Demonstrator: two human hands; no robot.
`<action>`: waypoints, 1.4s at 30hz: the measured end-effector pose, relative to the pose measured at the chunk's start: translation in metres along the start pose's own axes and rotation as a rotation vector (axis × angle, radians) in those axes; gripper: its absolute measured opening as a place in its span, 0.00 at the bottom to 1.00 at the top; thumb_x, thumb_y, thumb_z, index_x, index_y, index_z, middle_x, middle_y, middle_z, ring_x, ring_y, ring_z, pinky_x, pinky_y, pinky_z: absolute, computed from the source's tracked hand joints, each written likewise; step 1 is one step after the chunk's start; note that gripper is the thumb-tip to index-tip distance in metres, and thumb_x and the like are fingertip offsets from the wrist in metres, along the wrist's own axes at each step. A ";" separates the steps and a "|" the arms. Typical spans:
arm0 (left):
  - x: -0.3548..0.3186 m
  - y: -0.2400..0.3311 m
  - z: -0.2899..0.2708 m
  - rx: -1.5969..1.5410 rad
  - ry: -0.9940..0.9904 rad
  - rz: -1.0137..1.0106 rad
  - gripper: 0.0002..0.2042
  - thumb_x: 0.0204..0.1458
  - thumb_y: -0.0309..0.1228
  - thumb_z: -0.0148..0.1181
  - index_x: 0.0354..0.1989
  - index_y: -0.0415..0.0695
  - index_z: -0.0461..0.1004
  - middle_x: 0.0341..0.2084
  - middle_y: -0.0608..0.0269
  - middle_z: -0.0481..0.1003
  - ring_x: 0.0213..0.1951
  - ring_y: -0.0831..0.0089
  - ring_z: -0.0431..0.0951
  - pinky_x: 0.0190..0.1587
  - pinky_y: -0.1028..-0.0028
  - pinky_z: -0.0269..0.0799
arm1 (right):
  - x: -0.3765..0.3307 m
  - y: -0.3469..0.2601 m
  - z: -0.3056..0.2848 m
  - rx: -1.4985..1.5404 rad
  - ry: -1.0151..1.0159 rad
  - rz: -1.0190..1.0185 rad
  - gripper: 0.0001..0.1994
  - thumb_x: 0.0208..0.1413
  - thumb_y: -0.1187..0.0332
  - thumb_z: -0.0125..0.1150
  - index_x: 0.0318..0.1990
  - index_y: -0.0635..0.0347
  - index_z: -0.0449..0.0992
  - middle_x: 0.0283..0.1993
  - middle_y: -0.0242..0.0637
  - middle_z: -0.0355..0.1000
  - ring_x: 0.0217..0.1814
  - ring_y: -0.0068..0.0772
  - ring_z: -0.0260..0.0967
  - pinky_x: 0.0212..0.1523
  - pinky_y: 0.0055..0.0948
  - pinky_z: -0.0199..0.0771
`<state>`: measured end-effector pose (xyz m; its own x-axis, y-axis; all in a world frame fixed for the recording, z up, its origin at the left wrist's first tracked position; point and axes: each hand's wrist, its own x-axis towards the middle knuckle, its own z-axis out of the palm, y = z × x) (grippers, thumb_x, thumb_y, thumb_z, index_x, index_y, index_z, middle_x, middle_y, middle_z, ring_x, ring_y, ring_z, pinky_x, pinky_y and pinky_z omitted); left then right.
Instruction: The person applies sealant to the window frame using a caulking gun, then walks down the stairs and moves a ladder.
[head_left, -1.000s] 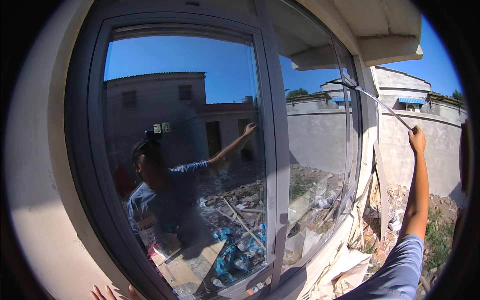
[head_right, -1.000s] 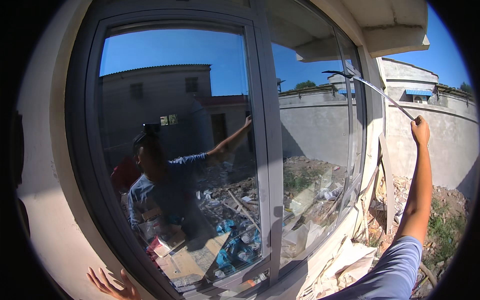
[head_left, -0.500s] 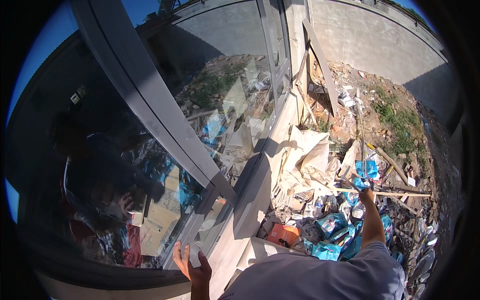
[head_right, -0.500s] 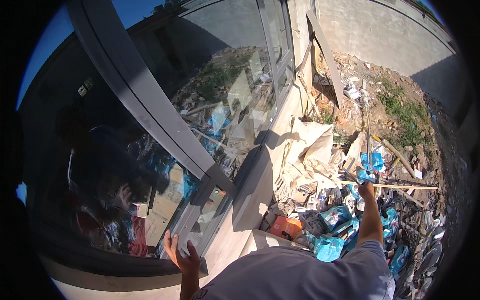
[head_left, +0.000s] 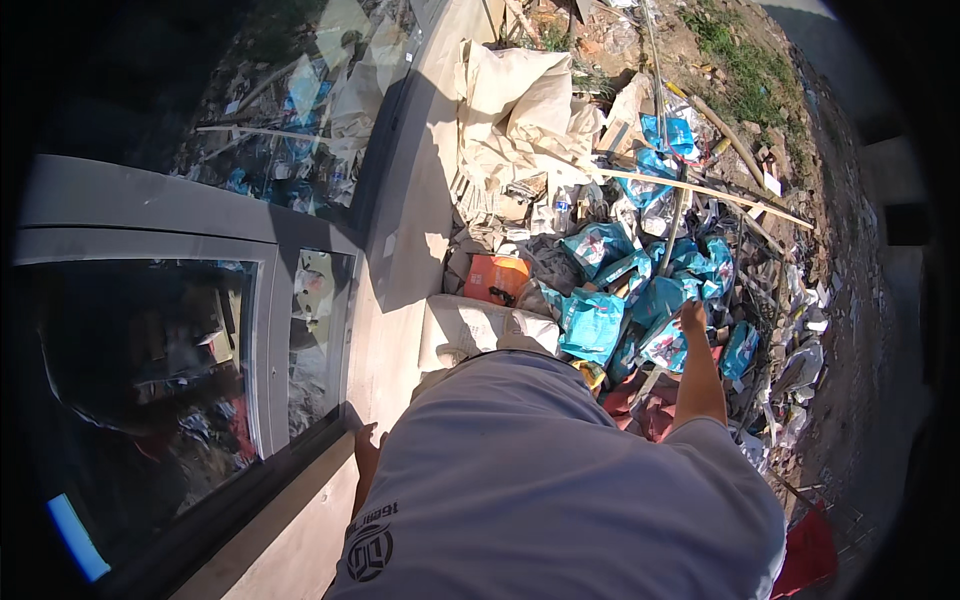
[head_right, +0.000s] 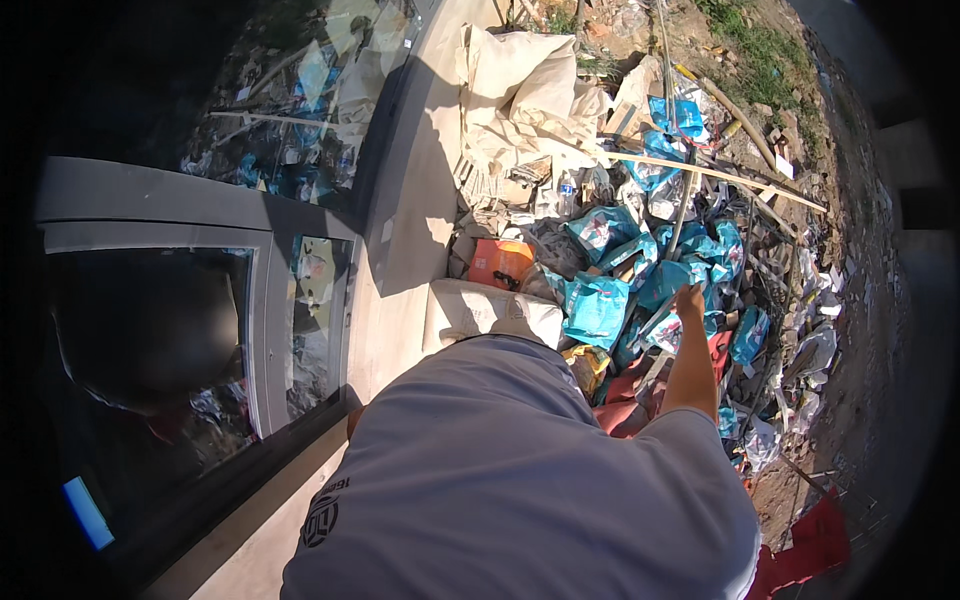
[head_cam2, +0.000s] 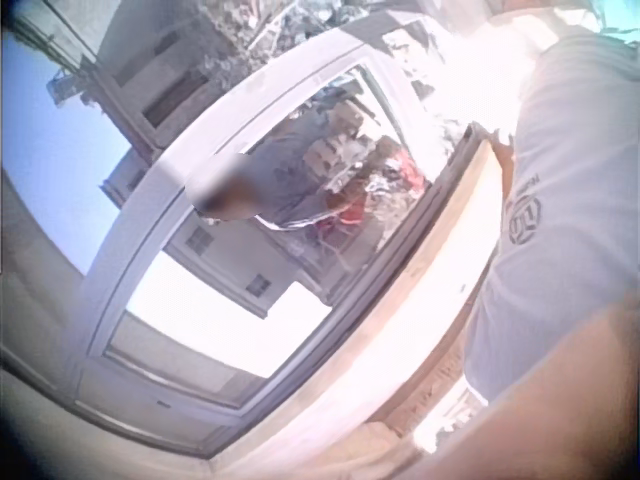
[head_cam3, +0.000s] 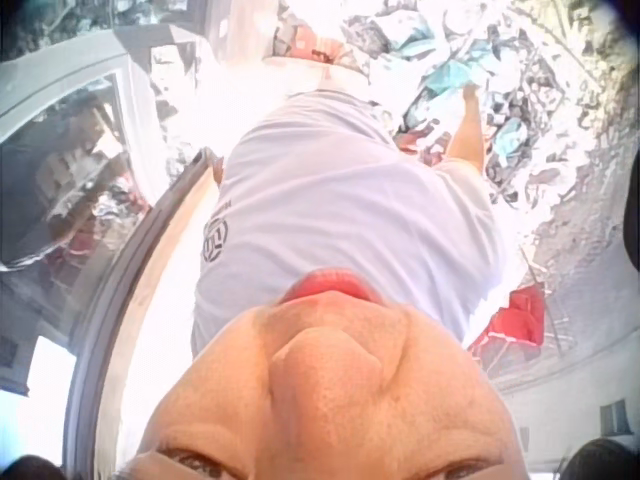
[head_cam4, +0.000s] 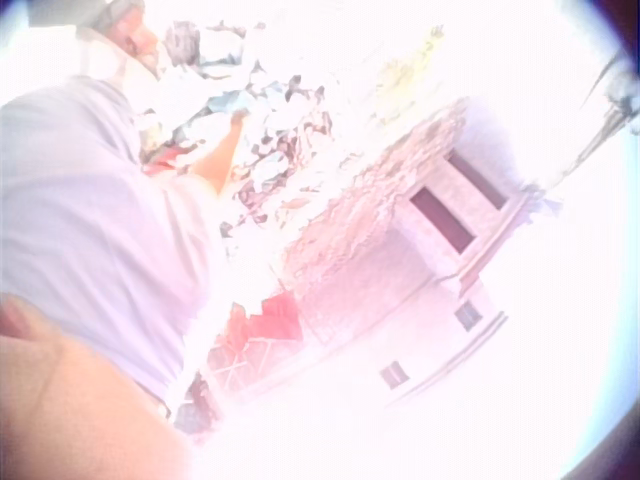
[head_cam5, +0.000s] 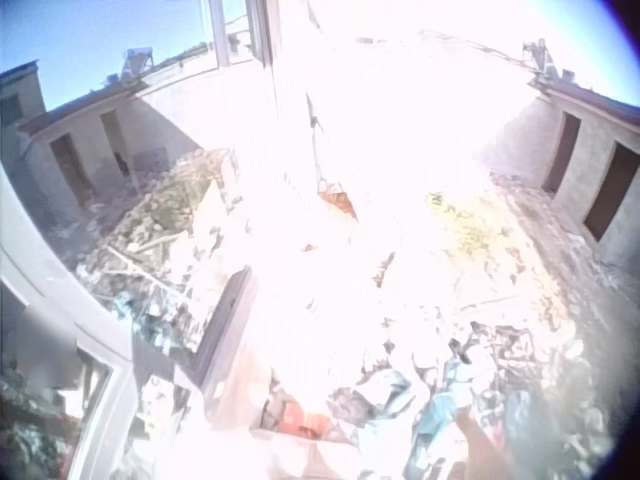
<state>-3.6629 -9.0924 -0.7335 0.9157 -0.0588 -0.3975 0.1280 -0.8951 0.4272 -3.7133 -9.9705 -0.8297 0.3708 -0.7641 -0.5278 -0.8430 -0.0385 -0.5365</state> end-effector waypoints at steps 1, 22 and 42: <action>0.001 -0.009 -0.003 0.061 -0.018 -0.006 0.20 0.53 0.33 0.67 0.53 0.36 0.75 0.49 0.47 0.75 0.50 0.54 0.77 0.53 0.62 0.74 | 0.003 0.000 -0.002 -0.013 0.032 0.018 0.19 0.62 0.58 0.44 0.42 0.71 0.68 0.27 0.50 0.78 0.23 0.44 0.79 0.27 0.39 0.80; 0.001 0.058 -0.003 -0.165 0.109 -0.219 0.21 0.56 0.36 0.65 0.58 0.44 0.74 0.51 0.48 0.75 0.50 0.55 0.78 0.54 0.60 0.73 | 0.043 -0.087 -0.052 -0.533 0.499 -0.146 0.30 0.63 0.44 0.53 0.61 0.61 0.72 0.55 0.50 0.77 0.55 0.57 0.75 0.54 0.52 0.74; -0.010 0.043 0.056 -0.192 0.184 -0.126 0.16 0.61 0.46 0.60 0.40 0.46 0.84 0.40 0.50 0.82 0.46 0.55 0.81 0.50 0.64 0.76 | -0.053 -0.077 0.204 -0.439 -0.789 -0.257 0.22 0.61 0.66 0.62 0.58 0.72 0.70 0.42 0.56 0.79 0.43 0.48 0.81 0.43 0.44 0.82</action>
<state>-3.6881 -9.1551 -0.7560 0.9395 0.1446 -0.3106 0.2988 -0.7894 0.5362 -3.5885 -9.7960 -0.8946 0.5873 -0.0470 -0.8080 -0.7105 -0.5080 -0.4869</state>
